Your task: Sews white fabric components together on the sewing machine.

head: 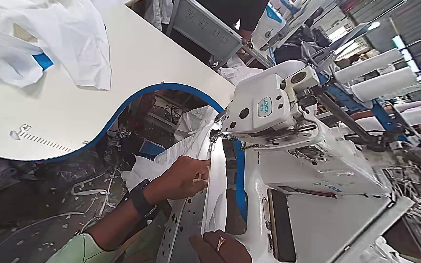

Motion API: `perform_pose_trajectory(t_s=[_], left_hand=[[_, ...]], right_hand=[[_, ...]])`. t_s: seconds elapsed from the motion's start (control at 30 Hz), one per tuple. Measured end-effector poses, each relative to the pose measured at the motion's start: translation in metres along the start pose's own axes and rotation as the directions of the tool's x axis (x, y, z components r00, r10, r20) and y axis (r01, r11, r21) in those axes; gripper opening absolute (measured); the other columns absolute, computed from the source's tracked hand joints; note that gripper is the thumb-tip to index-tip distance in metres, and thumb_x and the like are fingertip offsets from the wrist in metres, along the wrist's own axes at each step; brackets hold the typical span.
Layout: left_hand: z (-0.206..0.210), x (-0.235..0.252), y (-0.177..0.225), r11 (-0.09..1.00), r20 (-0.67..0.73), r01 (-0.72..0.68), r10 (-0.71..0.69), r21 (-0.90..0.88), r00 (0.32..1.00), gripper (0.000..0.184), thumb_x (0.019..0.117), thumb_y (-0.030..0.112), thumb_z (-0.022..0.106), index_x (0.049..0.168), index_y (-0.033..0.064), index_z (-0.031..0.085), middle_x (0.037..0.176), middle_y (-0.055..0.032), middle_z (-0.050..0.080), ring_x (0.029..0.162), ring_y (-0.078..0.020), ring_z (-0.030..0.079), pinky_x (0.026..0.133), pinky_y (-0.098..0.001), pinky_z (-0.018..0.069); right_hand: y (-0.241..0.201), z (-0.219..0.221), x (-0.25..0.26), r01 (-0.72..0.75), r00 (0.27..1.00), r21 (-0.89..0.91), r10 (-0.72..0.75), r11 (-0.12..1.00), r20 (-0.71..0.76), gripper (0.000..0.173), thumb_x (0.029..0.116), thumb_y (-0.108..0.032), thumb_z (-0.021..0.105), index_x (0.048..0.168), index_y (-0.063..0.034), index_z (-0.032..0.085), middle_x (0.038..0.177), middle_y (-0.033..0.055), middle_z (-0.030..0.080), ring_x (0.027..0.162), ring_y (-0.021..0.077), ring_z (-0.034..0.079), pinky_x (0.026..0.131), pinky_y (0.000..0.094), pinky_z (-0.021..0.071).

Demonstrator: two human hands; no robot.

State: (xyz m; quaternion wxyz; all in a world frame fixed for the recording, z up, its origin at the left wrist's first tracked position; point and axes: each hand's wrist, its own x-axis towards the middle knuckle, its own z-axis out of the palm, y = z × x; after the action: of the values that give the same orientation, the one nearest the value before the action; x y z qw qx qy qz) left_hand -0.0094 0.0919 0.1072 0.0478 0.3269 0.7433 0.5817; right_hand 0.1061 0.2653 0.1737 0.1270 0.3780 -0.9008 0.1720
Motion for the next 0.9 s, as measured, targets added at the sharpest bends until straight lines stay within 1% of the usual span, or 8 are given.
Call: perform_pose_trajectory(t_s=[0.3,0.5,0.6,0.67,0.7,0.77,0.83,0.9], left_hand=[[0.013,0.005,0.004,0.985,-0.151,-0.055,0.081,0.166,0.985,0.017,0.0872,0.002,0.064,0.071,-0.003,0.062,0.111,-0.0246,0.073,0.085,-0.0334,0.074,0.066,-0.0481,0.0545],[0.037,0.012,0.002,0.923,-0.393,-0.039,0.201,0.382,0.897,0.014,0.0867,0.002,0.061,0.074,-0.001,0.064,0.096,-0.0199,0.074,0.077,-0.03,0.074,0.06,-0.0421,0.0573],[0.053,0.005,0.009,0.91,-0.523,0.091,0.148,0.404,0.839,0.01,0.0885,0.003,0.063,0.082,-0.0005,0.069,0.086,-0.0151,0.067,0.062,-0.0236,0.067,0.049,-0.0338,0.0538],[0.061,-0.008,0.011,0.912,-0.564,0.164,0.085,0.377,0.821,0.011,0.0898,0.006,0.062,0.083,0.0008,0.07,0.08,-0.0128,0.064,0.055,-0.0203,0.063,0.045,-0.0304,0.051],[0.062,-0.013,0.012,0.915,-0.568,0.183,0.059,0.359,0.821,0.014,0.0911,0.008,0.062,0.083,0.0008,0.07,0.076,-0.0118,0.062,0.054,-0.0199,0.062,0.044,-0.0303,0.05],[0.063,-0.019,0.013,0.925,-0.543,0.185,0.027,0.332,0.839,0.017,0.0933,0.011,0.06,0.084,0.0005,0.07,0.068,-0.01,0.061,0.053,-0.0199,0.062,0.046,-0.0318,0.0488],[0.06,-0.021,0.013,0.927,-0.528,0.183,0.019,0.327,0.849,0.019,0.0943,0.012,0.059,0.086,0.001,0.071,0.067,-0.0093,0.063,0.056,-0.0205,0.065,0.048,-0.0342,0.0505],[0.061,-0.023,0.014,0.93,-0.516,0.19,0.0,0.315,0.857,0.02,0.0958,0.013,0.058,0.088,0.0014,0.072,0.068,-0.0095,0.066,0.058,-0.0222,0.067,0.05,-0.0373,0.0517]], right_hand=[[0.017,0.002,0.015,-0.111,0.994,-0.063,0.113,0.992,0.016,0.014,0.0869,-0.001,0.062,0.081,-0.007,0.073,0.06,0.0072,0.061,0.054,0.0186,0.06,0.052,0.0268,0.0483],[0.037,0.014,0.021,-0.233,0.968,-0.04,0.228,0.972,-0.107,0.013,0.0913,-0.011,0.06,0.09,-0.0042,0.071,0.065,0.0057,0.067,0.057,0.0128,0.065,0.053,0.0235,0.052],[0.038,-0.003,0.005,-0.514,0.853,-0.07,0.518,0.855,0.058,0.041,0.085,-0.012,0.071,0.121,0.0058,0.067,0.075,0.0101,0.073,0.06,0.0241,0.07,0.053,0.0413,0.0552],[0.05,-0.009,-0.016,-0.682,0.695,-0.049,0.668,0.73,0.266,0.036,0.0818,-0.007,0.076,0.114,0.0069,0.07,0.082,0.0179,0.074,0.072,0.0362,0.072,0.065,0.0581,0.0555],[0.063,-0.008,-0.03,-0.704,0.669,-0.008,0.666,0.711,0.331,0.025,0.0808,-0.007,0.077,0.102,0.0059,0.073,0.081,0.0178,0.074,0.074,0.0342,0.072,0.069,0.0567,0.0556],[0.083,-0.012,-0.053,-0.608,0.767,0.135,0.535,0.782,0.353,0.01,0.0798,-0.009,0.073,0.082,0.0009,0.075,0.075,0.0102,0.071,0.074,0.0207,0.069,0.075,0.0433,0.0542],[0.08,-0.039,-0.043,-0.436,0.88,0.197,0.37,0.878,0.299,0.018,0.0875,-0.016,0.071,0.077,-0.0011,0.072,0.074,0.01,0.069,0.082,0.0193,0.066,0.093,0.0391,0.0453],[0.064,-0.069,-0.026,-0.308,0.916,0.081,0.273,0.948,0.294,0.024,0.0955,-0.02,0.065,0.079,-0.0025,0.071,0.074,0.0107,0.067,0.082,0.023,0.064,0.094,0.0398,0.042]])
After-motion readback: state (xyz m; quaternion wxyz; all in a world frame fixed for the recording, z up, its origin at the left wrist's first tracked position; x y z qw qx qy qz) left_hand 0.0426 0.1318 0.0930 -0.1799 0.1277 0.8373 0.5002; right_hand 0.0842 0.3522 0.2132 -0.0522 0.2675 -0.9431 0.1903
